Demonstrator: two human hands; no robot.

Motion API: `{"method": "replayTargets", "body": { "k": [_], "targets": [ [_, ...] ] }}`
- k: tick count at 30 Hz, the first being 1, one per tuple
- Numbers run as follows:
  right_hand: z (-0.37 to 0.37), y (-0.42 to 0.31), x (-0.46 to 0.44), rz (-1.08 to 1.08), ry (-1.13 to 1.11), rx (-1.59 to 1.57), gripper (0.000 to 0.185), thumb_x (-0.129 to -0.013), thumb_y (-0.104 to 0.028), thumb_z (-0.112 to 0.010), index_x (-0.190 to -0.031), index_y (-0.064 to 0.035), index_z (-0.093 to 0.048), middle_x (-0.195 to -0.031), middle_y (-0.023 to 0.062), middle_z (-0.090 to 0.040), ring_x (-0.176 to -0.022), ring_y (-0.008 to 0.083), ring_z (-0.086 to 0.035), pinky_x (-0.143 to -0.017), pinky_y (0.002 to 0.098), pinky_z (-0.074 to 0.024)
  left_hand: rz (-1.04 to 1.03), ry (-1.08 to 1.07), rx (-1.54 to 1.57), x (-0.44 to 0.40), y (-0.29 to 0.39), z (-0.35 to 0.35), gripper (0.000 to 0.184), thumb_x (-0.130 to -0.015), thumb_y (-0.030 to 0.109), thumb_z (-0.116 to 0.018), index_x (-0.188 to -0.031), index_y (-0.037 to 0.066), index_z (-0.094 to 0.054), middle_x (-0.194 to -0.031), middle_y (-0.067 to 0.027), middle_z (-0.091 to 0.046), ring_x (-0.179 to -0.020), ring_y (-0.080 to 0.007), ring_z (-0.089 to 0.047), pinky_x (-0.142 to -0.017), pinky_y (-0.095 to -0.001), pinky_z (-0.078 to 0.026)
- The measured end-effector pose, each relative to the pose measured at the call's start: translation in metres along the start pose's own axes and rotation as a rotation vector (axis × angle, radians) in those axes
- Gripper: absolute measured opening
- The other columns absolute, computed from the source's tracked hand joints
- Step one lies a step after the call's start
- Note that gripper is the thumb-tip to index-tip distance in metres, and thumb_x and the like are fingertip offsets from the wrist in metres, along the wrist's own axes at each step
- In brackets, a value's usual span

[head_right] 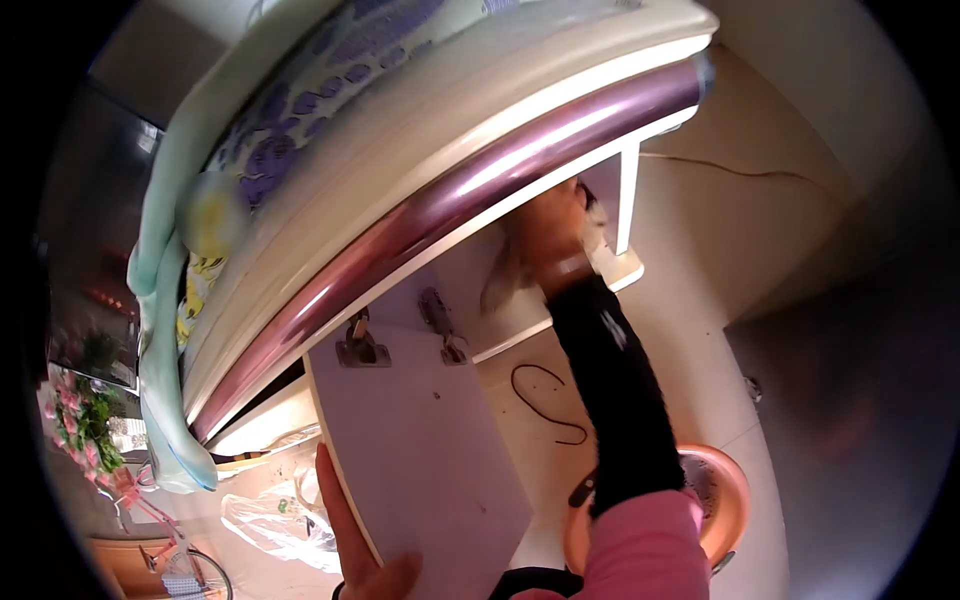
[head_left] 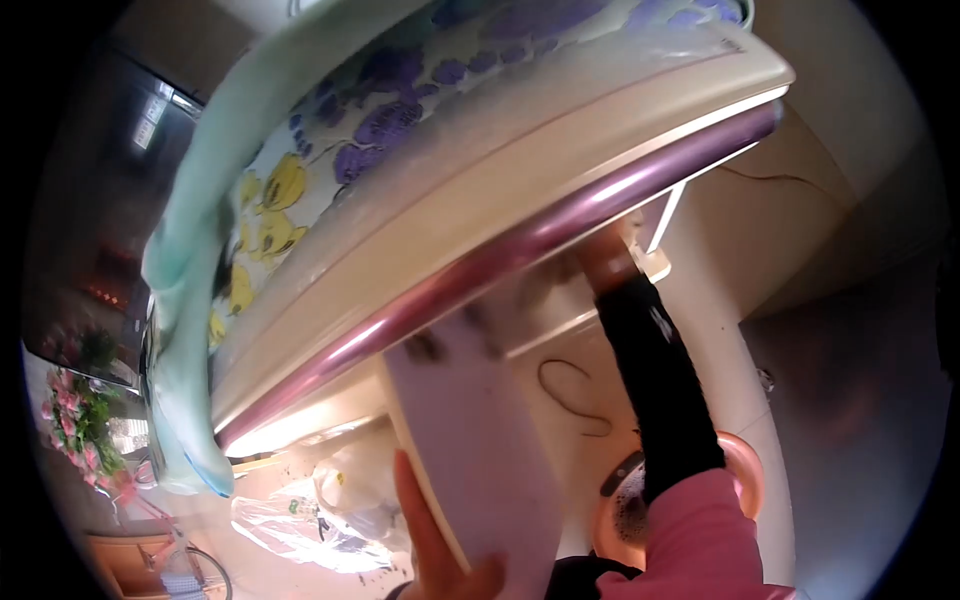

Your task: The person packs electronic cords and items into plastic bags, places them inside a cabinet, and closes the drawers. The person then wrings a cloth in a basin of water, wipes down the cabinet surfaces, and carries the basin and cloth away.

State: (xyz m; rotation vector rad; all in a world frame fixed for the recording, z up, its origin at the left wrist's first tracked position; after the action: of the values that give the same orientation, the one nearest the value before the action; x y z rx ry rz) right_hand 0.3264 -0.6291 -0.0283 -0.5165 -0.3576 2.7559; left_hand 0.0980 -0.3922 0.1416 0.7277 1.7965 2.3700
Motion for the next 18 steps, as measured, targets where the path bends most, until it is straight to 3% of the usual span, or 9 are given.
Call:
{"method": "replayTargets", "body": {
  "k": [3,7,18],
  "targets": [
    [-0.07,0.002,-0.017,-0.117,-0.133,0.065,0.059,-0.064,-0.021,-0.071,-0.12,-0.0169,-0.054,-0.109,0.0154,-0.056,-0.103,0.0341,-0.054,-0.083,0.0435,-0.0468,-0.112,0.053,-0.129,0.0,-0.001,0.006,0.103,-0.074,0.022,-0.061,-0.141,0.003,0.015,-0.146,-0.0174,-0.01,-0.129,-0.0282,-0.024,-0.104,-0.04,-0.022],
    [-0.098,-0.012,-0.013,-0.107,-0.162,0.052,0.057,-0.065,-0.022,-0.071,-0.119,-0.0176,-0.055,-0.107,0.015,-0.058,-0.1,0.0344,-0.055,-0.084,0.0435,-0.0467,-0.054,0.089,-0.117,-0.002,0.0,0.01,0.103,-0.074,0.022,-0.061,-0.141,0.003,0.015,-0.146,-0.017,-0.009,-0.129,-0.0281,-0.023,-0.104,-0.04,-0.022],
    [-0.085,-0.087,0.019,0.555,-0.463,-0.087,0.052,-0.067,-0.023,-0.07,-0.118,-0.0196,-0.057,-0.102,0.014,-0.062,-0.095,0.0354,-0.058,-0.086,0.0437,-0.0463,-0.063,0.082,-0.114,-0.008,0.006,-0.001,0.106,-0.071,0.024,-0.063,-0.142,0.006,0.014,-0.148,-0.0148,-0.005,-0.132,-0.0281,-0.016,-0.105,-0.0388,-0.017]
  ]
}}
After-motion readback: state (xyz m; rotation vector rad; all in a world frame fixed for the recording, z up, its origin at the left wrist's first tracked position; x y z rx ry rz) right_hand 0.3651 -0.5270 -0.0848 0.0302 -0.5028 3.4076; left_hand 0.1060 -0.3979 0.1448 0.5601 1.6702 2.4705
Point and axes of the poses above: each hand's wrist, its own x-axis away from the middle knuckle, its own z-axis out of the back of the hand, y = z × x, the point moved 9 cm from there along -x, towards the middle knuckle
